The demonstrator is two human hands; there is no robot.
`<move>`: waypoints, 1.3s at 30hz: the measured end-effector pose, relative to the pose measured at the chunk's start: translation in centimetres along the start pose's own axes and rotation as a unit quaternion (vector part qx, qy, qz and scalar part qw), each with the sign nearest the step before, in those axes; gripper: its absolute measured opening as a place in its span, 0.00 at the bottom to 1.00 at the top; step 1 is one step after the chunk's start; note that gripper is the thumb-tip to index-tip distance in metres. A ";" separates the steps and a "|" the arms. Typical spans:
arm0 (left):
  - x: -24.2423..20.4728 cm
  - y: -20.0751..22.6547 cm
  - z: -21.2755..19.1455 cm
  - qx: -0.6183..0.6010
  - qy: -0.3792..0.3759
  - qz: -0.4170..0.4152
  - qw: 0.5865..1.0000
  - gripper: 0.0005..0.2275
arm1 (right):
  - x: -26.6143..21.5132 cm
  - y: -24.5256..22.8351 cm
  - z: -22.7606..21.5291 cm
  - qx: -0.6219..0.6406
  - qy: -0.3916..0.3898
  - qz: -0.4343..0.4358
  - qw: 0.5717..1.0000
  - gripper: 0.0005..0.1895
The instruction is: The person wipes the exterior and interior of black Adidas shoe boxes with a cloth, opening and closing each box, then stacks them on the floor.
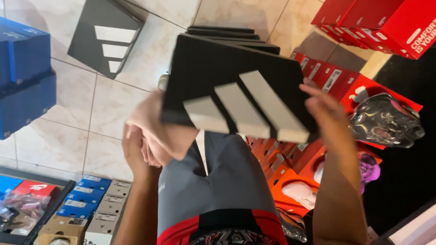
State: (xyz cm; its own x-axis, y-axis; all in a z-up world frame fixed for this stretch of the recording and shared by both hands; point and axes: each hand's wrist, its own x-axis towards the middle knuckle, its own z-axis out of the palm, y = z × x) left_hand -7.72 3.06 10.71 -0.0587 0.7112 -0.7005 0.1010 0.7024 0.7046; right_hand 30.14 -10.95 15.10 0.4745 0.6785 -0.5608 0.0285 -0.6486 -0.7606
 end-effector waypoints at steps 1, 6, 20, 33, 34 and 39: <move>-0.4 1.2 2.4 0.000 -0.001 -0.004 1.000 0.14 | 1.6 2.2 -1.4 -0.002 0.000 0.003 1.000 0.19; 0.9 4.2 13.3 0.053 -0.044 0.341 0.938 0.26 | 9.3 10.5 -3.6 0.209 0.085 -0.043 0.973 0.29; 11.8 0.3 31.8 0.503 0.024 0.638 0.582 0.27 | 19.2 15.6 -1.1 0.554 -0.029 -0.085 0.827 0.13; 18.8 5.3 27.6 0.459 0.092 0.562 0.682 0.33 | 22.8 22.8 1.7 0.544 0.087 0.037 0.834 0.17; 17.9 5.5 29.0 0.455 0.084 0.566 0.683 0.33 | 22.2 21.2 1.3 0.544 0.097 0.034 0.833 0.17; 14.0 -0.4 33.9 0.487 -0.136 0.675 0.537 0.26 | 22.9 24.4 3.6 0.569 0.071 0.000 0.819 0.26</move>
State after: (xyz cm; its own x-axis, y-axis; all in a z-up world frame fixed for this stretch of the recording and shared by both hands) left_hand 25.07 11.72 -3.16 0.8546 0.4305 0.2903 0.3500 -0.8906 0.2905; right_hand 38.52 -9.95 -17.51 0.5741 0.5791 -0.5788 -0.7723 0.1482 -0.6177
